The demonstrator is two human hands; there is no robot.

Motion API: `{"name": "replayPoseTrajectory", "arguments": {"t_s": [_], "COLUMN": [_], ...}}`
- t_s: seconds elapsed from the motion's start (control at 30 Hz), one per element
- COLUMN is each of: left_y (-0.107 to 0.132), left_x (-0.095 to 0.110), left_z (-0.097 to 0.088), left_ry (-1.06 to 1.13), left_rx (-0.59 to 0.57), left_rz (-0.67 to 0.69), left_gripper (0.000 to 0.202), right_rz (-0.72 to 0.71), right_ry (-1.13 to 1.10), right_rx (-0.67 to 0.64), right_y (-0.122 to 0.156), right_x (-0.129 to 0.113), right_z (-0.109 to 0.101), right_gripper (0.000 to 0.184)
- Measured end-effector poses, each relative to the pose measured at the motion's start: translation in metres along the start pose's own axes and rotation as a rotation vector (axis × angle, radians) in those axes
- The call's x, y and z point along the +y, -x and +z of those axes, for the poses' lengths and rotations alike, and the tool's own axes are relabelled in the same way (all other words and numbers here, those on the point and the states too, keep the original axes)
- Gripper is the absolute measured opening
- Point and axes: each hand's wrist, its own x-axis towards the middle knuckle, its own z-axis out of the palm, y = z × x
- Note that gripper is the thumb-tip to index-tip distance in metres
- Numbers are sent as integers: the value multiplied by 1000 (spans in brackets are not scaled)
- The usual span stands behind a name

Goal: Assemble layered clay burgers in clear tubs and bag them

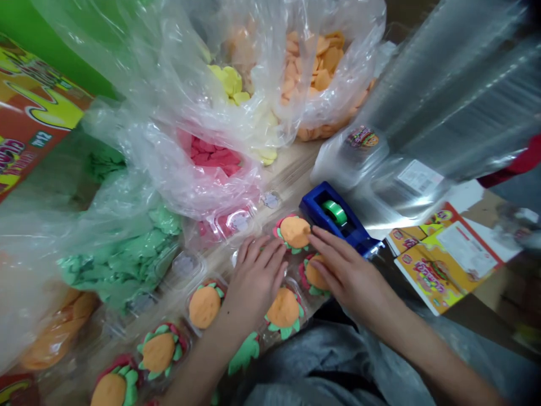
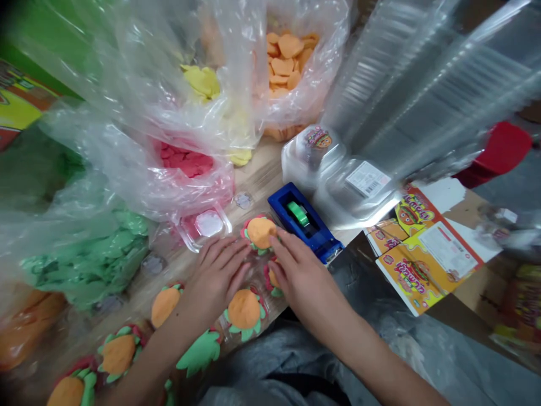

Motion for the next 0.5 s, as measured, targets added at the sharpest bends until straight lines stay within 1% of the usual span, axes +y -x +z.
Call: {"name": "replayPoseTrajectory", "arguments": {"t_s": [0.03, 0.1, 0.13, 0.2, 0.27, 0.33, 0.43, 0.5], "left_y": [0, 3, 6, 14, 25, 37, 54, 62], "left_x": [-2, -7, -10, -12, -10, -1, 17, 26], "left_z": [-2, -7, -10, -16, -20, -20, -12, -4], "left_ry": [29, 70, 83, 105, 125, 130, 102, 63], "left_rx": [4, 25, 34, 47, 41, -1, -77, -95], "left_rz": [-6, -24, -37, -59, -63, -45, 44, 116], "left_gripper": [27, 26, 26, 25, 26, 29, 39, 45], "right_rz": [21, 59, 69, 53, 8, -22, -10, -2], "right_ry": [-32, -28, -7, 29, 48, 88, 147, 136], "right_rx": [38, 132, 157, 150, 77, 11, -8, -8], "right_y": [2, 7, 11, 19, 28, 35, 43, 45], "right_x": [2, 5, 6, 8, 8, 6, 1, -2], "right_z": [-11, -30, -35, -38, -30, -16, 8, 21], "right_gripper": [34, 30, 28, 25, 22, 25, 45, 54]}}
